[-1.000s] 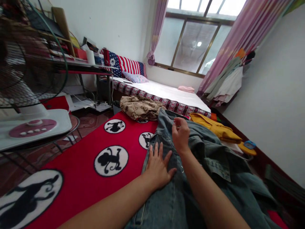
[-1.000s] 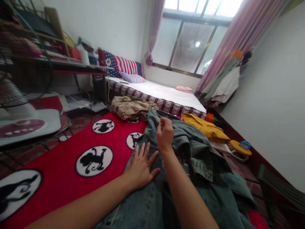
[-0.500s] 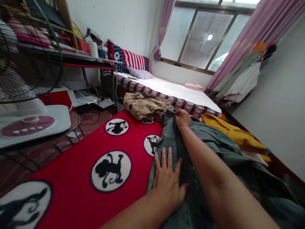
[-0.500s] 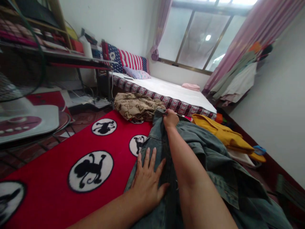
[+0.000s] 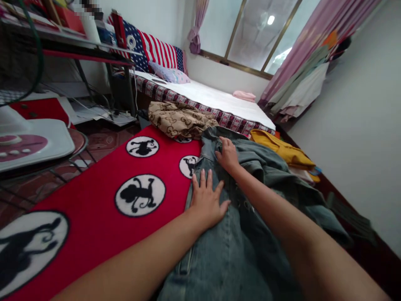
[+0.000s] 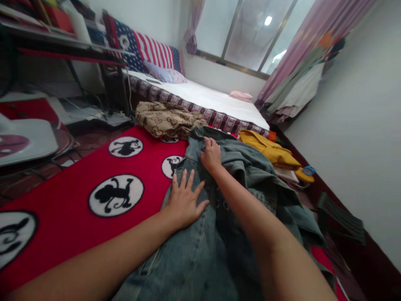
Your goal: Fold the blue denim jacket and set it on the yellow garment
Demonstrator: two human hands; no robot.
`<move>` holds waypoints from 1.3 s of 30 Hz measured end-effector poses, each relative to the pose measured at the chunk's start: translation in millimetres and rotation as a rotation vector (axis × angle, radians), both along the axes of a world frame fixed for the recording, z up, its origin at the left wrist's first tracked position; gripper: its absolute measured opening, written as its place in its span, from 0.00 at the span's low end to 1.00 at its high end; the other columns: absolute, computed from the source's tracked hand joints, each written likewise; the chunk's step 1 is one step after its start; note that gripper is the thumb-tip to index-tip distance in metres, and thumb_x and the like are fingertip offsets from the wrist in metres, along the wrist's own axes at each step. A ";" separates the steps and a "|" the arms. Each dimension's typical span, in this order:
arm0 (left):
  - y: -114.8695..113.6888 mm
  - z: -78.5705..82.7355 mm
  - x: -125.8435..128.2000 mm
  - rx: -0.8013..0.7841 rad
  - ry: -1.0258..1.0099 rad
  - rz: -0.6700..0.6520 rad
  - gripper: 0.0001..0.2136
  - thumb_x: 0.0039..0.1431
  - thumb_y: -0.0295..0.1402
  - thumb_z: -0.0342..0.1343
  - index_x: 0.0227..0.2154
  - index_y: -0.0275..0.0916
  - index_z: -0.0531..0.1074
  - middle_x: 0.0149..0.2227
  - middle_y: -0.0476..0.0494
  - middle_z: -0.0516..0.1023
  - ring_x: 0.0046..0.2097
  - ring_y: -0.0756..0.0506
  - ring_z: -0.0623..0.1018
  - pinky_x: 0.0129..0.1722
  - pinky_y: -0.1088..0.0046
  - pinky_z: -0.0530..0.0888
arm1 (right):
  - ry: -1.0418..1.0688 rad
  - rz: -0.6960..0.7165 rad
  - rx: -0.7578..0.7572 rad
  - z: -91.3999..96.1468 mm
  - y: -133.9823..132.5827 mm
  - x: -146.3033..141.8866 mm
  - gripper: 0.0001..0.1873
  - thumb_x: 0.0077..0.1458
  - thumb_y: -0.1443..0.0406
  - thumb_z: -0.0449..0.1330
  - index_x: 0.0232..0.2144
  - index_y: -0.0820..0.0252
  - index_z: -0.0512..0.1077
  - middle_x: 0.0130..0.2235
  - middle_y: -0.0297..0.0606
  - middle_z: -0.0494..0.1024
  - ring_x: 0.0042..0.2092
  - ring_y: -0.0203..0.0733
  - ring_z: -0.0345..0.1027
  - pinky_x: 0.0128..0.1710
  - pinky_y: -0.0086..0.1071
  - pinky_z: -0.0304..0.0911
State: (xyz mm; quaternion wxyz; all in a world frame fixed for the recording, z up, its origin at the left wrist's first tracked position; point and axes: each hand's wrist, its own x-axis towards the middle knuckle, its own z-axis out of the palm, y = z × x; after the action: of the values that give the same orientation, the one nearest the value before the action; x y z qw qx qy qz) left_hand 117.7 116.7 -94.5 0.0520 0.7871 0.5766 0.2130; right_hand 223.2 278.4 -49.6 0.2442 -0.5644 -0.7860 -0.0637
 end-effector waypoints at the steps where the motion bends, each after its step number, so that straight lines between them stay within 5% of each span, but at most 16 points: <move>1: 0.1 1.1 -0.4 -0.004 0.012 -0.002 0.33 0.58 0.56 0.44 0.63 0.47 0.61 0.69 0.37 0.49 0.69 0.27 0.43 0.62 0.38 0.35 | 0.038 0.092 0.027 2.5 -21.5 8.8 0.30 0.51 0.72 0.54 0.59 0.63 0.60 0.60 0.50 0.63 0.62 0.50 0.56 0.61 0.45 0.52; 7: -0.8 7.7 -2.4 -0.063 0.065 -0.029 0.33 0.60 0.55 0.41 0.65 0.46 0.57 0.69 0.37 0.47 0.68 0.26 0.43 0.61 0.39 0.35 | 0.111 0.596 -0.101 21.2 -177.1 61.1 0.27 0.49 0.75 0.49 0.50 0.54 0.68 0.55 0.42 0.70 0.58 0.44 0.63 0.58 0.44 0.60; 13: -2.4 9.1 -3.1 -0.036 0.096 -0.020 0.33 0.61 0.56 0.40 0.64 0.45 0.57 0.69 0.34 0.47 0.68 0.26 0.44 0.61 0.39 0.36 | -0.265 0.862 -0.305 18.8 -281.8 64.3 0.34 0.52 0.72 0.53 0.62 0.55 0.57 0.65 0.44 0.60 0.66 0.45 0.51 0.66 0.50 0.44; 19: 0.0 8.1 -4.4 -0.053 0.130 -0.032 0.33 0.61 0.56 0.38 0.65 0.47 0.56 0.69 0.37 0.46 0.69 0.27 0.43 0.61 0.39 0.35 | -0.279 0.748 -0.270 -4.8 -300.2 42.1 0.37 0.53 0.75 0.50 0.65 0.55 0.54 0.68 0.44 0.53 0.69 0.46 0.41 0.66 0.52 0.42; 23: 2.2 14.2 -7.9 -0.102 0.149 -0.067 0.33 0.61 0.56 0.39 0.65 0.47 0.55 0.70 0.34 0.44 0.69 0.26 0.42 0.61 0.39 0.36 | -0.094 0.747 -0.436 4.7 -294.5 45.9 0.34 0.54 0.71 0.49 0.63 0.50 0.57 0.66 0.37 0.59 0.68 0.44 0.46 0.66 0.50 0.43; 28: 5.8 45.9 -19.1 -0.374 0.174 -0.202 0.37 0.56 0.61 0.45 0.65 0.48 0.55 0.69 0.31 0.42 0.68 0.23 0.41 0.59 0.33 0.41 | 0.085 0.755 -0.529 33.6 -292.5 66.8 0.31 0.55 0.69 0.50 0.61 0.46 0.62 0.64 0.32 0.62 0.67 0.43 0.50 0.66 0.48 0.43; 32: 4.8 71.1 -26.9 -0.511 0.142 -0.256 0.37 0.54 0.60 0.49 0.63 0.49 0.58 0.69 0.32 0.46 0.68 0.24 0.45 0.58 0.35 0.51 | -0.067 0.722 -0.584 28.0 -302.6 71.8 0.35 0.53 0.70 0.52 0.62 0.43 0.59 0.66 0.31 0.58 0.68 0.44 0.44 0.66 0.52 0.38; 36: -0.1 73.6 -20.7 -0.376 0.076 -0.192 0.31 0.59 0.53 0.49 0.60 0.42 0.64 0.63 0.30 0.62 0.65 0.29 0.59 0.59 0.43 0.57 | -0.205 0.679 -0.664 9.4 -316.8 64.7 0.42 0.48 0.75 0.51 0.64 0.44 0.55 0.69 0.32 0.48 0.70 0.46 0.34 0.65 0.59 0.34; 39: -3.1 56.1 -7.7 -0.147 -0.023 -0.158 0.30 0.63 0.49 0.46 0.64 0.39 0.56 0.66 0.30 0.55 0.67 0.33 0.55 0.62 0.48 0.54 | -0.169 0.656 -0.688 7.8 -323.0 61.3 0.42 0.46 0.76 0.50 0.64 0.46 0.57 0.69 0.33 0.49 0.70 0.45 0.34 0.65 0.58 0.35</move>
State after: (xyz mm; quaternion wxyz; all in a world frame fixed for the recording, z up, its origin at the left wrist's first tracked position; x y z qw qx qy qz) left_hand 109.9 113.6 -38.4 0.1327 0.8218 0.5259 0.1745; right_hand 284.5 -44.6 -41.8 -0.0140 -0.3277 -0.9151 0.2345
